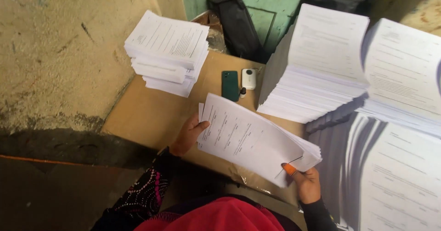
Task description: Sorting and collating printed documents into organized stacks on a workbench.
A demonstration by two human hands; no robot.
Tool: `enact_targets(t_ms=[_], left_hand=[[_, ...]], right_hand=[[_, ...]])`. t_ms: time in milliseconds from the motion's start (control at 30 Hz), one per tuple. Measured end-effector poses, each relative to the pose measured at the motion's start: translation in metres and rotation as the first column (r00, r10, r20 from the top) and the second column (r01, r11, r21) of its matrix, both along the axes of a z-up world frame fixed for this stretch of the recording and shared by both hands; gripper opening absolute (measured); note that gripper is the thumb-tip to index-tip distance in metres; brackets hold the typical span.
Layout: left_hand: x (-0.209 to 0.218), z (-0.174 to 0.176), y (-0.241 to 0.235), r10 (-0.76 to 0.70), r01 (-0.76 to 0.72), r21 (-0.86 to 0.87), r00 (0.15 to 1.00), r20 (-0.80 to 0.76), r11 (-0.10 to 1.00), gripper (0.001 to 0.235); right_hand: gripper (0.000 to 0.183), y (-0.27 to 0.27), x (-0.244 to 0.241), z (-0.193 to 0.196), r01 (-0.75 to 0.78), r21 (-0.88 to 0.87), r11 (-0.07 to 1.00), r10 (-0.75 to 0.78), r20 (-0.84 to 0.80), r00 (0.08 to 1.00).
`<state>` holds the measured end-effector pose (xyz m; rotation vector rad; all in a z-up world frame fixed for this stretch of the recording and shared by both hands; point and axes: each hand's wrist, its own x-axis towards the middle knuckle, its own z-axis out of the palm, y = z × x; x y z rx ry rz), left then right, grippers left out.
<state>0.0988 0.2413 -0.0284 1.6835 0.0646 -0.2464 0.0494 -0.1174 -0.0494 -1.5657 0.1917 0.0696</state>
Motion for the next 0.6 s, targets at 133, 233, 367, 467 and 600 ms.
enact_targets(t_ms=[133,233,367,467,600], left_hand=[[-0.014,-0.072,0.025,0.172,-0.128,-0.289,0.976,0.131,0.949,0.036],[-0.011,-0.078,0.043,0.094,-0.034,-0.283,0.975,0.201,0.958,0.031],[0.003,-0.122,0.052,0.089,-0.058,-0.145,0.971,0.223,0.988,0.036],[0.017,-0.122,0.043,0.099,0.014,-0.335,0.942,0.319,0.942,0.036],[0.032,-0.112,0.02,0.15,-0.041,-0.335,0.941,0.305,0.941,0.036]], right_hand=[[0.04,0.019,0.013,-0.014,-0.043,-0.023,0.999,0.044,0.056,0.997],[0.06,0.036,0.03,-0.032,-0.121,0.013,0.993,0.117,0.155,0.981],[0.073,0.047,0.045,-0.059,-0.123,-0.122,0.985,0.148,0.224,0.963],[0.074,0.044,0.058,-0.08,0.074,-0.02,0.997,-0.067,0.24,0.969],[0.059,0.051,0.08,-0.135,0.167,0.039,0.985,-0.171,0.268,0.948]])
